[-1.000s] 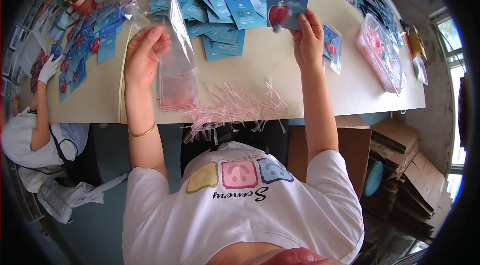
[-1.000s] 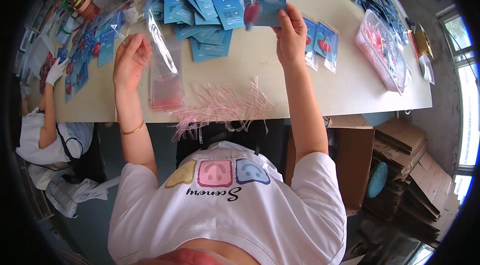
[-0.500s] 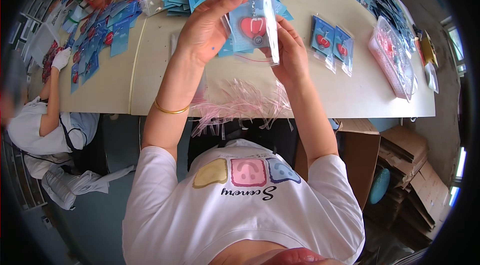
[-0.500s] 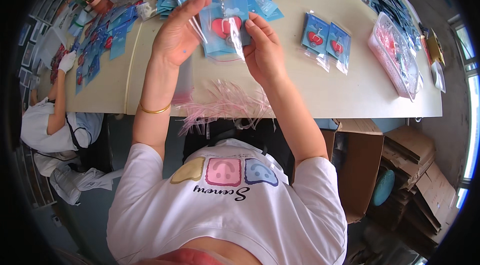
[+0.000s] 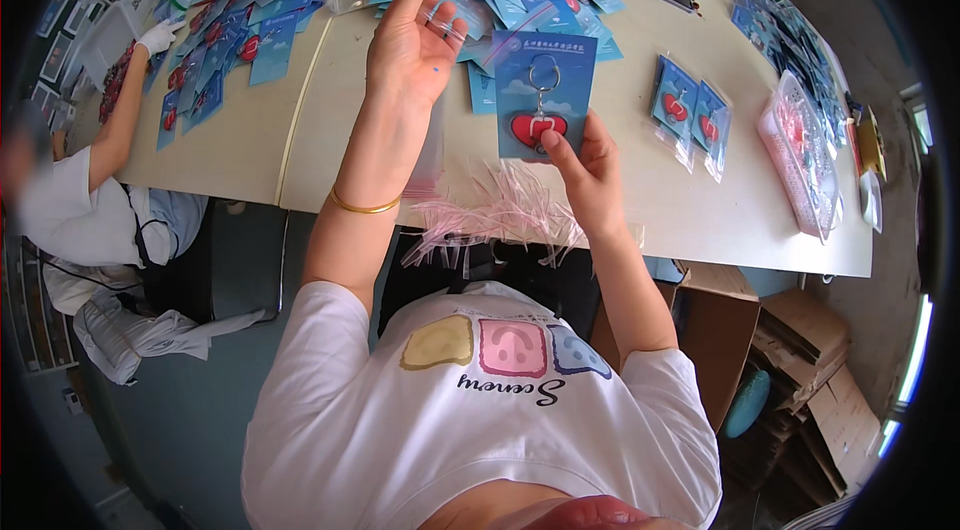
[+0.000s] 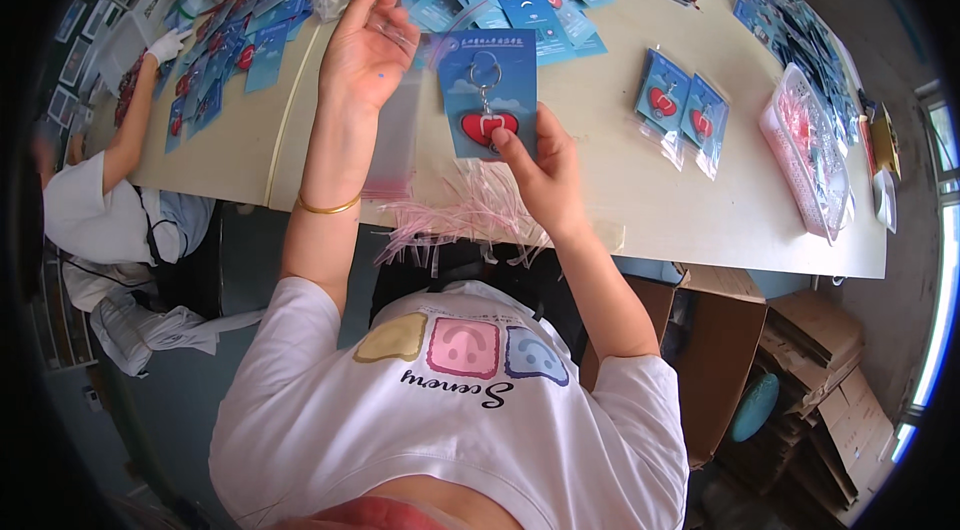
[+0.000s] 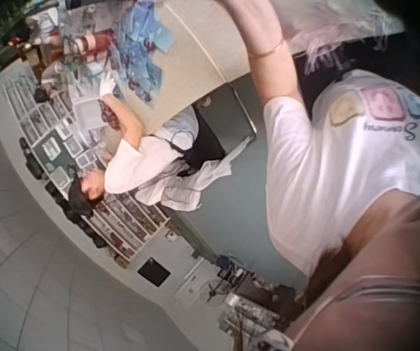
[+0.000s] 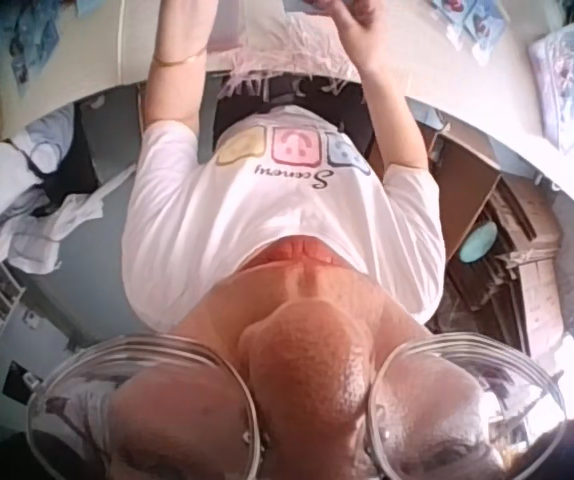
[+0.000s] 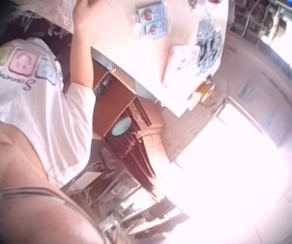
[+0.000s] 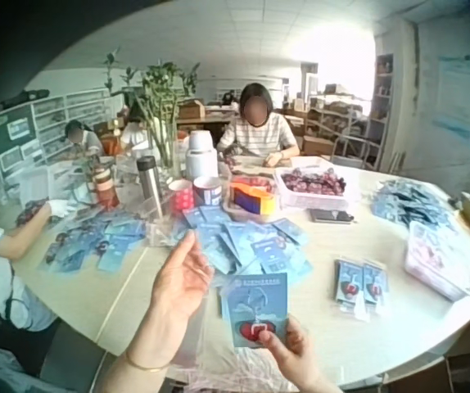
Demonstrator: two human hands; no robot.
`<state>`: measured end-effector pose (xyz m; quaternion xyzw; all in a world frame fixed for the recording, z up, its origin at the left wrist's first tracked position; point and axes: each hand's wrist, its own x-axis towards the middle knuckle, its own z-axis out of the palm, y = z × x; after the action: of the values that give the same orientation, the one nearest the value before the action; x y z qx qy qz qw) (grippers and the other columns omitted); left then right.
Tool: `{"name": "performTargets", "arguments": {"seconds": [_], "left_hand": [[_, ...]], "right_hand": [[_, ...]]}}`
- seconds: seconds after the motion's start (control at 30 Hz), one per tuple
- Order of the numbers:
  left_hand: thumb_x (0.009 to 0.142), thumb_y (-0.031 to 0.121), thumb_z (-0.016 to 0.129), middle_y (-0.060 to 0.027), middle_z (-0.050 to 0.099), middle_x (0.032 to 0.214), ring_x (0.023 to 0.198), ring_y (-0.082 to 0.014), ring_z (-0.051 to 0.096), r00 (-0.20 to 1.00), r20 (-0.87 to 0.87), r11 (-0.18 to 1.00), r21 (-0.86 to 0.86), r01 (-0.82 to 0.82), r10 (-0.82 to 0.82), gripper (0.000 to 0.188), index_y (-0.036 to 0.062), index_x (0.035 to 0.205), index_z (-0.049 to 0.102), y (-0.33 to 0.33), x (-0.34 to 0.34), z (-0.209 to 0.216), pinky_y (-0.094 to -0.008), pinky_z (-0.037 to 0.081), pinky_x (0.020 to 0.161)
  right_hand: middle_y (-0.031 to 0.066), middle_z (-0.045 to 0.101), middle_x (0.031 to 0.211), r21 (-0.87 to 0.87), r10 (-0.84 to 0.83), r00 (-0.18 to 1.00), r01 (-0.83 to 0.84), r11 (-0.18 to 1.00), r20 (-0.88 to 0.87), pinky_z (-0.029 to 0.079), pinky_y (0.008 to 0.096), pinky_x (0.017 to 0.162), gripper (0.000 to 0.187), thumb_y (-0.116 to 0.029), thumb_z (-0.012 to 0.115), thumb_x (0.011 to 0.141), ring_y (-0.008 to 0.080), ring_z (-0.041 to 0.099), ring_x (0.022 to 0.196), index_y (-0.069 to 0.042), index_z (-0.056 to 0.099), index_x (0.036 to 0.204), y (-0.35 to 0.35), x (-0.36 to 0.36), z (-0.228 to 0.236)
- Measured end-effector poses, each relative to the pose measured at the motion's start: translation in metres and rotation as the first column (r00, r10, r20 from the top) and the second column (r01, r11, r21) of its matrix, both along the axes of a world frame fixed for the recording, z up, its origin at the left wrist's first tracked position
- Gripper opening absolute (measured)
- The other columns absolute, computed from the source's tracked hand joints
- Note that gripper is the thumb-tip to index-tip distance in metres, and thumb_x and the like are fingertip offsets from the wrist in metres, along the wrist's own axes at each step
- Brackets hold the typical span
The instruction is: Packaging heart-shaped keychains into small plastic bags at a work table.
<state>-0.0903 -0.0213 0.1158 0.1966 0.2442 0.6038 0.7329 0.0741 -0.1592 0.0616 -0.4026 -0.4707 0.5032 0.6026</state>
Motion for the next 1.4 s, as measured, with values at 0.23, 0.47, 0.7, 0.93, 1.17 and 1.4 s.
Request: {"name": "performTargets", "arguments": {"seconds": [0.23, 0.47, 0.7, 0.93, 1.17, 1.4], "left_hand": [[0.076, 0.025, 0.077, 0.0014, 0.063, 0.089, 0.072, -0.0091, 0.056, 0.998, -0.052, 0.998, 0.059, 0.022, -0.019, 0.028, 0.0116, 0.098, 0.067, -0.017, 0.012, 0.002, -0.0253, 0.046, 0.066], [0.081, 0.021, 0.071, -0.0063, 0.067, 0.092, 0.081, -0.0137, 0.062, 0.95, -0.306, 0.935, 0.353, 0.044, 0.07, 0.026, 0.0042, 0.101, 0.067, -0.026, 0.008, 0.008, -0.0265, 0.049, 0.072], [0.078, 0.018, 0.074, 0.003, 0.067, 0.077, 0.064, -0.0018, 0.057, 0.835, -0.544, 0.878, 0.359, 0.318, -0.081, 0.015, 0.0073, 0.088, 0.071, -0.032, 0.014, -0.003, -0.0161, 0.044, 0.056], [0.078, 0.02, 0.073, -0.0015, 0.068, 0.078, 0.071, -0.0072, 0.064, 0.88, -0.434, 0.901, 0.276, 0.336, -0.195, 0.018, 0.0039, 0.086, 0.069, -0.033, 0.008, 0.008, -0.0218, 0.053, 0.06], [0.08, 0.023, 0.072, -0.0028, 0.068, 0.08, 0.064, -0.008, 0.063, 0.773, -0.559, 0.823, 0.258, 0.506, -0.3, 0.021, 0.0051, 0.09, 0.068, -0.051, 0.013, 0.003, -0.023, 0.053, 0.055], [0.082, 0.029, 0.07, -0.003, 0.066, 0.075, 0.06, -0.0082, 0.061, 0.677, -0.668, 0.787, 0.22, 0.576, -0.309, 0.025, 0.004, 0.087, 0.068, -0.04, -0.002, -0.004, -0.0216, 0.051, 0.051]], "right_hand": [[0.0039, 0.062, 0.099, 0.091, -0.042, 0.998, 0.038, 0.995, 0.047, 0.054, 0.0273, 0.073, 0.021, -0.007, 0.056, 0.091, 0.0091, 0.058, 0.088, 0.001, 0.054, 0.111, 0.017, -0.003, 0.0], [0.0038, 0.061, 0.096, -0.001, 0.111, 0.974, -0.114, 0.994, 0.199, 0.055, 0.0266, 0.07, 0.023, -0.006, 0.057, 0.09, 0.0096, 0.058, 0.086, 0.001, 0.053, 0.112, 0.017, 0.021, 0.007], [0.0061, 0.062, 0.098, 0.0, 0.098, 0.995, -0.098, 0.995, -0.003, 0.055, 0.0298, 0.074, 0.033, -0.005, 0.06, 0.088, 0.0144, 0.061, 0.088, 0.003, 0.049, 0.118, 0.02, 0.021, 0.027], [0.0112, 0.064, 0.102, 0.034, 0.267, 0.963, -0.268, 0.963, 0.026, 0.055, 0.031, 0.077, 0.041, 0.002, 0.061, 0.084, 0.0192, 0.066, 0.088, 0.001, 0.045, 0.122, 0.01, 0.025, 0.026], [0.0086, 0.065, 0.091, 0.01, 0.028, 0.998, -0.029, 1.0, 0.052, 0.054, 0.0261, 0.061, 0.034, -0.002, 0.066, 0.081, 0.0146, 0.065, 0.073, 0.0, 0.049, 0.111, 0.02, 0.016, 0.03], [0.0164, 0.062, 0.109, -0.041, 0.251, 0.927, -0.273, 0.961, -0.28, 0.055, 0.0347, 0.074, 0.029, -0.008, 0.044, 0.092, 0.0271, 0.063, 0.099, 0.002, 0.05, 0.118, 0.03, 0.042, 0.02]]}}
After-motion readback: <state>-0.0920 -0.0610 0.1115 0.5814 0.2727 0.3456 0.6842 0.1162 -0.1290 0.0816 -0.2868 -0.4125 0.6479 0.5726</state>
